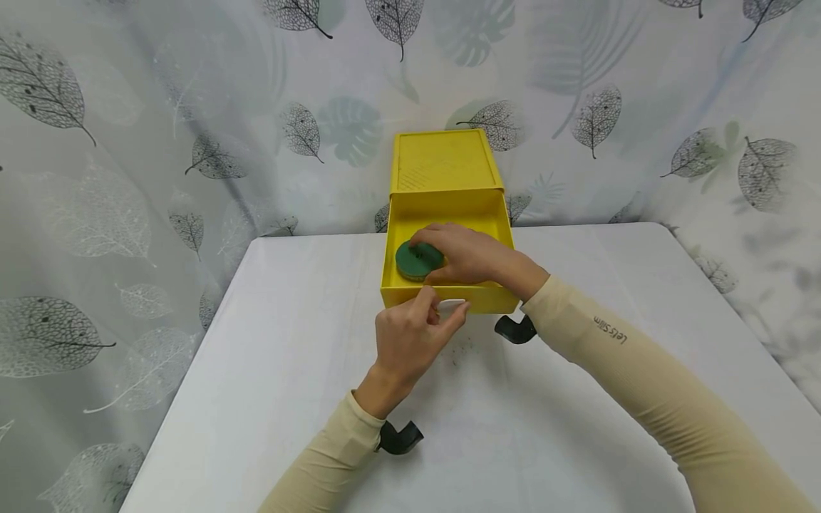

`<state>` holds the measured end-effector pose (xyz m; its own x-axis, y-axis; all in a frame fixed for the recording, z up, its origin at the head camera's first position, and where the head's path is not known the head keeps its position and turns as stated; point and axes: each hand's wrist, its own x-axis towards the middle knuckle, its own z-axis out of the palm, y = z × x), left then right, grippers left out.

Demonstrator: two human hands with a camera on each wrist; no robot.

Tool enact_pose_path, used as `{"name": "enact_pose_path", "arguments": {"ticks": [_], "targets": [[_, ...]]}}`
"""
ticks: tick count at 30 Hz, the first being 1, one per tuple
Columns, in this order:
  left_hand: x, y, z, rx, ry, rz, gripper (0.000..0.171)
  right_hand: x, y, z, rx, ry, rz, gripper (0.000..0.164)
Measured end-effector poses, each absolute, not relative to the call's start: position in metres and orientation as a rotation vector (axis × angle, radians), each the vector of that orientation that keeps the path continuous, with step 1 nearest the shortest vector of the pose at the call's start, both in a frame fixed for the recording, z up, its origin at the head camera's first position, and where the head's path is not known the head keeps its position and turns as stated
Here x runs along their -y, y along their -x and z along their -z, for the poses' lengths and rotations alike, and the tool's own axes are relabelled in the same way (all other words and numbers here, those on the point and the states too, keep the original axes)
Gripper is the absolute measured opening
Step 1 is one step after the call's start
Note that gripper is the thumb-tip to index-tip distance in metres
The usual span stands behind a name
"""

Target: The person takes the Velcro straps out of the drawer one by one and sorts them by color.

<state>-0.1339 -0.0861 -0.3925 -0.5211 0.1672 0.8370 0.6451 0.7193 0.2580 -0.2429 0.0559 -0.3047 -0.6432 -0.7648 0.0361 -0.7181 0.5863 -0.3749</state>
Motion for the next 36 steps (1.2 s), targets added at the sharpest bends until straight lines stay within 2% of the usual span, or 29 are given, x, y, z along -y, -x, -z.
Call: {"name": "enact_pose_path", "arguments": {"ticks": [7,36], "targets": [[0.086,0.134,0.394,2.062,0.615,0.703,0.046,-0.059,0.241,0.302,-2.705,1.246,0.566,0.067],[0.088,0.134,0.392,2.073,0.608,0.718,0.047,-0.087,0.230,0.275,-2.841,1.221,0.793,0.067]]}}
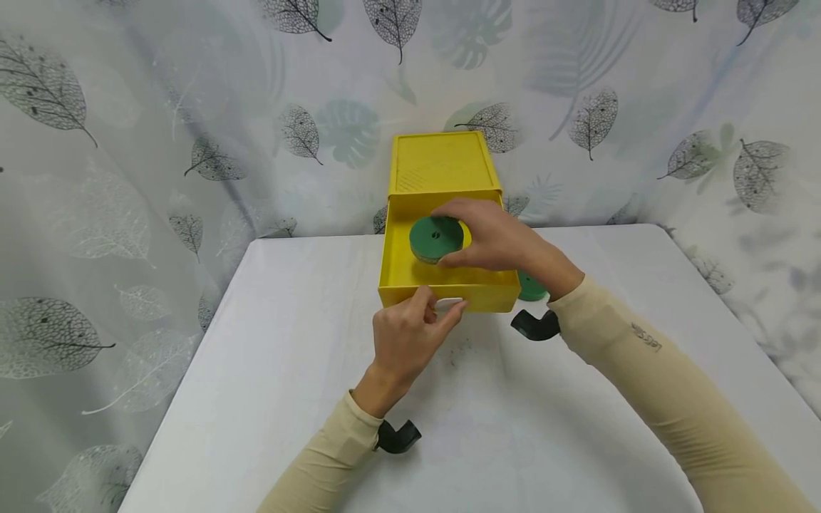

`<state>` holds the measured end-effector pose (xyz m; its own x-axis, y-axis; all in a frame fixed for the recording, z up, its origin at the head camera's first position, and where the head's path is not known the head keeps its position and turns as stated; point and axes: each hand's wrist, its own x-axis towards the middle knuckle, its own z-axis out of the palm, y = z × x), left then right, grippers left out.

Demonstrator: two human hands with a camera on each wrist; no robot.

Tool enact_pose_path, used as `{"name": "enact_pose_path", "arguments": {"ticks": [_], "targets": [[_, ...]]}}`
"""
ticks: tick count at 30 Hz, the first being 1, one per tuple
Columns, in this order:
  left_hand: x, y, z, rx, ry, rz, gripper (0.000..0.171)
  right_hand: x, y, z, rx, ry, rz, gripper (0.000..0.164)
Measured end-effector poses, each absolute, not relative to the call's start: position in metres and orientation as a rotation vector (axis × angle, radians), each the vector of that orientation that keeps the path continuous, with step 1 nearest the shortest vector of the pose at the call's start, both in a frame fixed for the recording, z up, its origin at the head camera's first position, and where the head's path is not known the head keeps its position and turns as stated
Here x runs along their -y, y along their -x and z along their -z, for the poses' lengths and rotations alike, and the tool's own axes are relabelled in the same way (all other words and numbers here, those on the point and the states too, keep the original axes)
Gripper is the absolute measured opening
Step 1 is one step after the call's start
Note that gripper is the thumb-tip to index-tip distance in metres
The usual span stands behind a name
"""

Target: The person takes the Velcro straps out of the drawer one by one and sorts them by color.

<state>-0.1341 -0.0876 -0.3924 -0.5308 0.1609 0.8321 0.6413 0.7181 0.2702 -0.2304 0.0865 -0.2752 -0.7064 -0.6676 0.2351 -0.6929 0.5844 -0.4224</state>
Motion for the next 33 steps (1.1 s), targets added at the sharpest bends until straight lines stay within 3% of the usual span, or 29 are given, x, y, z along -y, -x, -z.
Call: {"name": "enact_pose_path", "arguments": {"ticks": [33], "targets": [[0.085,0.133,0.391,2.075,0.594,0.711,0.050,-0.126,0.221,0.255,2.722,-1.057,-0.849,0.068]]}}
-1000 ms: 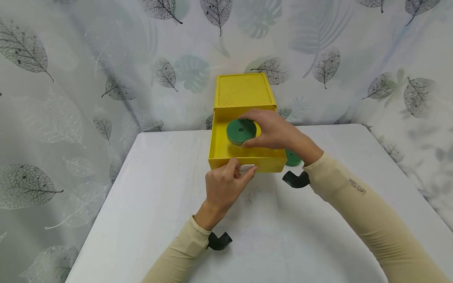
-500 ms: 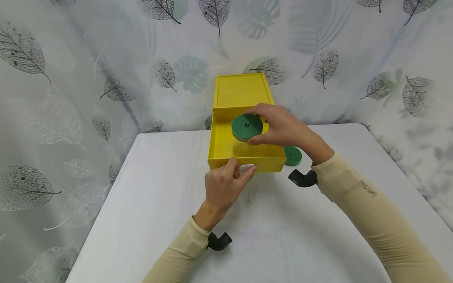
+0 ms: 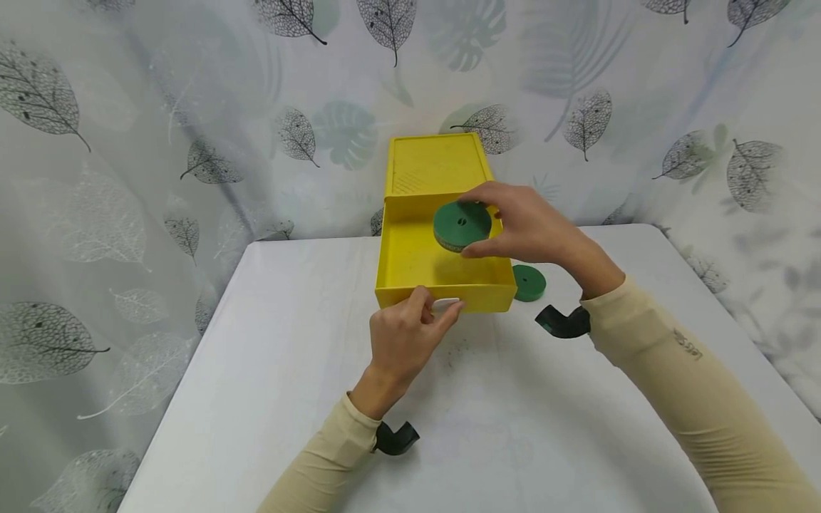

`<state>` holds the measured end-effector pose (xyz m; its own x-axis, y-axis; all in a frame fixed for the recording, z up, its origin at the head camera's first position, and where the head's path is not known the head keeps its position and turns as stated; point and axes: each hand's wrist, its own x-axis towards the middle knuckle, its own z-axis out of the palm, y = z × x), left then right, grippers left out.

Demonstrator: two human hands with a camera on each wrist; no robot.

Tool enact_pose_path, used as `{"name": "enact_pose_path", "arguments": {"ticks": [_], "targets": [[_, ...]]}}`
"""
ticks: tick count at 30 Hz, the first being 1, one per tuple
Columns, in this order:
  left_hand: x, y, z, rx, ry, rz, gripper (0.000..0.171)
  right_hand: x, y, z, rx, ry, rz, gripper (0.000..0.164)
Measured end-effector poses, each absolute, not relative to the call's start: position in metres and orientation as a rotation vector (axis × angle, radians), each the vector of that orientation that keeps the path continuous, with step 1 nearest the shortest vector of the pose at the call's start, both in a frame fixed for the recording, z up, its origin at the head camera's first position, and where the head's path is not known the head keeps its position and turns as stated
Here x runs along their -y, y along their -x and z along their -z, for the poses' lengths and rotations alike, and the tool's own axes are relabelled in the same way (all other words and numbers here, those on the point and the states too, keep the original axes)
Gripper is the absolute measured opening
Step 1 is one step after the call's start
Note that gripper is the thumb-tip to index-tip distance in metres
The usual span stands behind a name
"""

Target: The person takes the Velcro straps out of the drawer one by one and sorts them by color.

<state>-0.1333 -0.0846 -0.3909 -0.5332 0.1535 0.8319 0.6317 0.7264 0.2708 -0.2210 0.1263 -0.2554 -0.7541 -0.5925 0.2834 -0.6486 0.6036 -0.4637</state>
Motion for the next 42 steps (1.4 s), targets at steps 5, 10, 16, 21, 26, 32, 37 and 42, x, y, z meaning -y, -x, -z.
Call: {"name": "enact_pose_path", "arguments": {"ticks": [5,10,16,21,26,32,37,42], "targets": [[0.085,0.133,0.391,2.086,0.592,0.707,0.049,-0.134,0.219,0.253,2.750,-1.016,-0.843,0.070],[0.086,0.132,0.391,2.088,0.596,0.699,0.049,-0.140,0.219,0.252,2.761,-0.985,-0.819,0.073],[0.086,0.132,0.390,2.094,0.598,0.709,0.049,-0.148,0.218,0.249,2.764,-0.946,-0.819,0.073],[0.086,0.133,0.392,2.092,0.592,0.707,0.049,-0.156,0.215,0.246,2.757,-0.932,-0.848,0.070],[0.086,0.134,0.392,2.087,0.597,0.708,0.049,-0.164,0.214,0.246,2.759,-0.909,-0.872,0.072],[0.087,0.133,0.391,2.081,0.605,0.704,0.050,-0.172,0.214,0.246,2.739,-0.894,-0.894,0.071],[0.087,0.134,0.391,2.080,0.608,0.705,0.049,-0.180,0.215,0.249,2.739,-0.856,-0.899,0.071],[0.088,0.134,0.392,2.078,0.611,0.710,0.049,-0.189,0.214,0.251,2.782,-0.772,-0.914,0.073]]}}
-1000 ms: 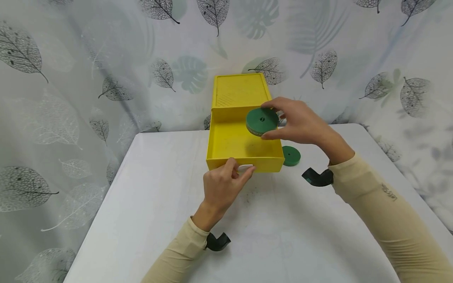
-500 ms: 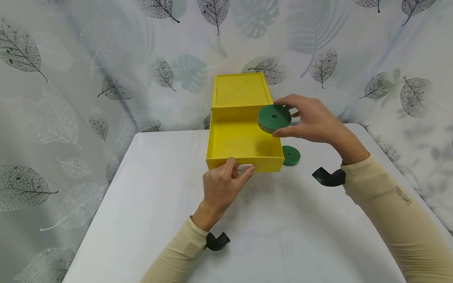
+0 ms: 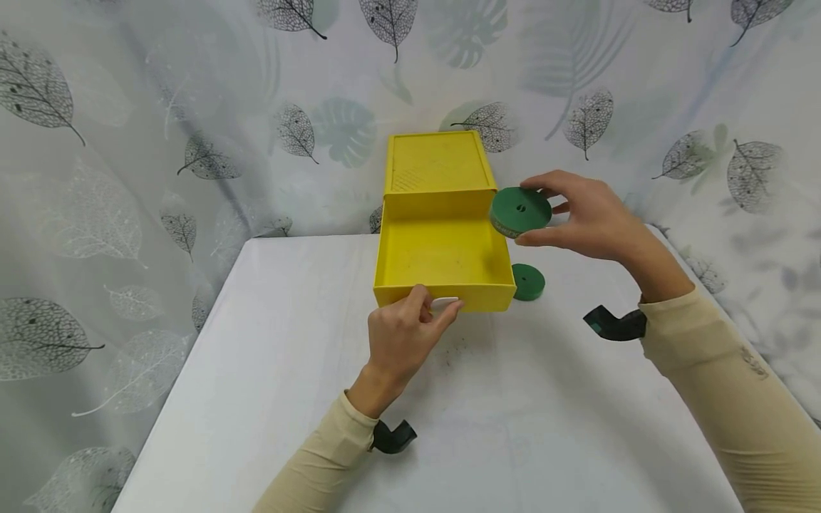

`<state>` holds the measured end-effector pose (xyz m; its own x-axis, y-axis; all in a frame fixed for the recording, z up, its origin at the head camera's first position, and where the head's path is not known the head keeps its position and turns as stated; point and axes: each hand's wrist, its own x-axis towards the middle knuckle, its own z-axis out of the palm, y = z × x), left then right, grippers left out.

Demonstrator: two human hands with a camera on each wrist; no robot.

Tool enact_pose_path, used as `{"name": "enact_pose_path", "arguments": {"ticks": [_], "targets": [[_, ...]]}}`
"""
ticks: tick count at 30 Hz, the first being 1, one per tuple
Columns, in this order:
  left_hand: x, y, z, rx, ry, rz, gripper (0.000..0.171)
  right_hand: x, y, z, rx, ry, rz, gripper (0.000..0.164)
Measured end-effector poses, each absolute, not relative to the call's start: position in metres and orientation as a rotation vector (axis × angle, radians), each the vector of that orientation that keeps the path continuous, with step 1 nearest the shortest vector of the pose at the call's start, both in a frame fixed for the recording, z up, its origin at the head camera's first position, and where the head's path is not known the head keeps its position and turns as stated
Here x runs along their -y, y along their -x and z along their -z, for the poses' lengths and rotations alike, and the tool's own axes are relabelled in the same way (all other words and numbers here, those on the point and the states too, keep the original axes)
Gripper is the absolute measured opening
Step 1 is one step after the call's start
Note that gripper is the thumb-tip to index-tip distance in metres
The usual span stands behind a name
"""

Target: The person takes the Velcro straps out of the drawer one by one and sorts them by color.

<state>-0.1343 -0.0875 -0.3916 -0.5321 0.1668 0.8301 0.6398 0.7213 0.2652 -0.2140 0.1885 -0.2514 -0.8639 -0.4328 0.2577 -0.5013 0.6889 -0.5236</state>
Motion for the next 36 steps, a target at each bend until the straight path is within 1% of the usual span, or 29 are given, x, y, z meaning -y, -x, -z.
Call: {"name": "enact_pose_path", "arguments": {"ticks": [16,23,29,36], "targets": [[0.086,0.134,0.391,2.071,0.611,0.707,0.049,-0.214,0.219,0.261,2.875,-0.625,-0.904,0.079],[0.086,0.135,0.391,2.063,0.609,0.708,0.049,-0.221,0.225,0.267,2.890,-0.616,-0.893,0.081],[0.087,0.136,0.393,2.052,0.610,0.713,0.049,-0.227,0.232,0.272,2.941,-0.578,-0.844,0.085],[0.088,0.136,0.393,2.057,0.614,0.716,0.049,-0.233,0.237,0.281,2.975,-0.555,-0.821,0.085]]}}
